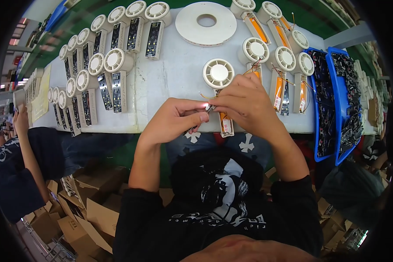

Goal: The person picks up a circuit board from a tray, connects its wires to a battery inside a fan housing, and presses the board into the handle. They then peel a strip of adhesive from a roll, apply it to the battery, and repeat the process with another fan.

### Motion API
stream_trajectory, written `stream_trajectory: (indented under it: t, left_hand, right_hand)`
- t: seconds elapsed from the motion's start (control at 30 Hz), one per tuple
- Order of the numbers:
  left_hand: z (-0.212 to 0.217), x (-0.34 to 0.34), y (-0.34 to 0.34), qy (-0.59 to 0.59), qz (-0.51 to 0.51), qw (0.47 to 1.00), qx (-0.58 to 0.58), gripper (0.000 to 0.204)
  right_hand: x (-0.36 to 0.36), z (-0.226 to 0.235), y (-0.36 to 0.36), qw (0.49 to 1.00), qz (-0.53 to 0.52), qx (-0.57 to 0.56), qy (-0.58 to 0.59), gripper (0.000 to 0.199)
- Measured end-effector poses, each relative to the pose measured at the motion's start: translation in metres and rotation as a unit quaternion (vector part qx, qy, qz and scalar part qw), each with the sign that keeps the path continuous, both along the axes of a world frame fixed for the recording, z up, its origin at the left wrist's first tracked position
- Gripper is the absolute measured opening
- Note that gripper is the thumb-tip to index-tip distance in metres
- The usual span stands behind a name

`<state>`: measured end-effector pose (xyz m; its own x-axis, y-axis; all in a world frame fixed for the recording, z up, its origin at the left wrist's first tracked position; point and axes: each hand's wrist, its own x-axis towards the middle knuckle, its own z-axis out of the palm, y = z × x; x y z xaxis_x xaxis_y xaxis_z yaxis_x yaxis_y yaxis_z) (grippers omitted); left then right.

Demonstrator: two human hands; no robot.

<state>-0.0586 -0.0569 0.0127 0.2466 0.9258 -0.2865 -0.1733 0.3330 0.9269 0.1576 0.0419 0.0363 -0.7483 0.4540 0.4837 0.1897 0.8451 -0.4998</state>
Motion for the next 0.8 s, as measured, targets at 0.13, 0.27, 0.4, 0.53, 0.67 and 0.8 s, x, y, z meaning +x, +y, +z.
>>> stream_trajectory:
  t: [0.13, 0.27, 0.4, 0.53, 0.67, 0.8]
  left_hand:
    - [-0.003, -0.004, -0.001, -0.022, -0.017, 1.000, -0.014, 0.025]
    - [-0.003, -0.002, 0.001, -0.030, -0.018, 0.999, -0.024, 0.027]
    - [0.000, 0.006, -0.005, 0.005, 0.027, 0.999, -0.025, 0.027]
    - [-0.002, 0.005, -0.005, 0.106, -0.014, 0.993, 0.039, 0.028]
    - [-0.002, 0.010, -0.006, 0.134, -0.025, 0.986, 0.100, 0.029]
    - [-0.002, 0.012, -0.010, 0.124, -0.013, 0.988, 0.093, 0.029]
  right_hand:
    - [0.001, 0.000, 0.006, 1.000, 0.017, 0.021, -0.015, 0.025]
    - [0.003, 0.003, 0.004, 1.000, 0.014, 0.003, -0.028, 0.022]
    - [0.000, 0.027, 0.005, 0.992, 0.031, -0.109, -0.058, 0.020]
    - [-0.017, 0.035, -0.004, 0.992, -0.077, -0.098, 0.025, 0.019]
    - [-0.032, 0.031, -0.023, 0.991, -0.108, -0.062, -0.054, 0.019]
    - [-0.027, 0.027, -0.018, 0.988, -0.100, -0.116, 0.001, 0.017]
